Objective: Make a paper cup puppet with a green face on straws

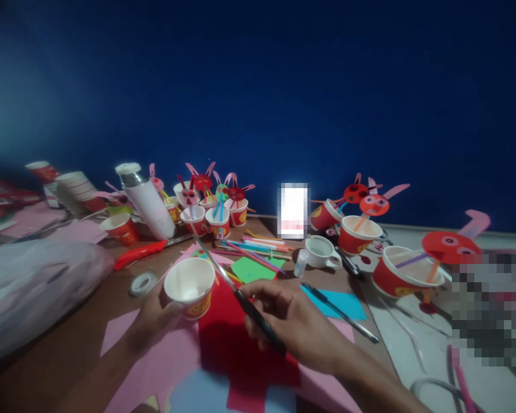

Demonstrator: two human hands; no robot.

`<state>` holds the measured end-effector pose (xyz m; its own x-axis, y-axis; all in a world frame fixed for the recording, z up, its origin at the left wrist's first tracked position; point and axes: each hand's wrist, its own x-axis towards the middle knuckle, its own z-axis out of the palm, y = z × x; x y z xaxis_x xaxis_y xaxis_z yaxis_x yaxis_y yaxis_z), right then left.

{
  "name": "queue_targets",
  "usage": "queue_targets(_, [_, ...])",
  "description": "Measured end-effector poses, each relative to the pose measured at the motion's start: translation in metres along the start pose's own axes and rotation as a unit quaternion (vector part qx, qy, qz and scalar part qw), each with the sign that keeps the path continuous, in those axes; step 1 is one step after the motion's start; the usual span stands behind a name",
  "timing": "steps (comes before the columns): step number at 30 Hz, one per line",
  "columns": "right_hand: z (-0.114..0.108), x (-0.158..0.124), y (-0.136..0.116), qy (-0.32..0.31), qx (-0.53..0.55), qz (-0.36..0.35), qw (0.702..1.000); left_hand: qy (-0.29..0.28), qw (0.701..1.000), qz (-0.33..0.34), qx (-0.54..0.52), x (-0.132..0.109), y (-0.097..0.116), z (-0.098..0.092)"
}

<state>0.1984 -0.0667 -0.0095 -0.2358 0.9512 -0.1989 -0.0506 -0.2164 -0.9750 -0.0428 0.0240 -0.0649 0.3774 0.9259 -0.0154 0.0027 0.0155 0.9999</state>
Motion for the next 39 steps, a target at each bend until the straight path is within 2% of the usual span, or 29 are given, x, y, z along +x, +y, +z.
queue_targets(3, [-0.001,0.003,0.005,-0.007,0.012,0.000,1.000,0.007,1.000,-0.016,-0.021,0.001,-0.002,-0.001])
queue_targets(6, [0.000,0.005,0.006,-0.001,0.012,0.017,1.000,0.011,0.997,0.006,-0.078,0.005,-0.008,-0.005])
queue_targets(10, [0.005,0.007,0.006,-0.001,0.007,0.036,0.999,-0.015,0.982,-0.003,-0.188,0.010,-0.011,-0.004])
queue_targets(14, [0.010,0.009,0.012,-0.009,0.022,0.047,0.999,-0.019,0.977,-0.009,-0.213,0.014,-0.007,0.000])
queue_targets(17, [0.012,0.011,0.017,-0.013,0.030,0.039,0.999,-0.003,0.989,0.004,-0.148,0.012,-0.003,-0.002])
queue_targets(20, [0.008,0.011,0.020,-0.007,0.012,0.020,1.000,0.046,0.994,0.096,0.035,0.003,0.000,-0.006])
queue_targets(22, [0.001,0.010,0.018,0.000,-0.021,0.005,1.000,0.062,0.974,0.158,0.151,-0.003,0.001,-0.007])
queue_targets(24, [-0.010,0.006,0.014,0.006,-0.085,-0.007,0.996,0.034,0.949,0.210,0.234,-0.008,0.001,-0.006])
queue_targets(26, [-0.020,0.000,0.007,0.011,-0.177,-0.022,0.984,0.000,0.921,0.266,0.286,-0.010,0.000,-0.006])
queue_targets(28, [-0.026,-0.006,-0.001,0.015,-0.261,-0.035,0.965,-0.008,0.903,0.299,0.309,-0.008,-0.001,-0.006])
queue_targets(30, [-0.024,-0.013,-0.008,0.015,-0.315,-0.035,0.948,0.004,0.901,0.299,0.313,-0.006,-0.002,-0.007])
queue_targets(33, [-0.014,-0.021,-0.016,0.014,-0.368,-0.041,0.929,0.013,0.911,0.260,0.319,-0.004,-0.003,-0.006])
queue_targets(39, [-0.002,-0.032,-0.012,0.026,-0.434,-0.083,0.897,0.016,0.922,0.226,0.313,-0.003,-0.001,-0.001])
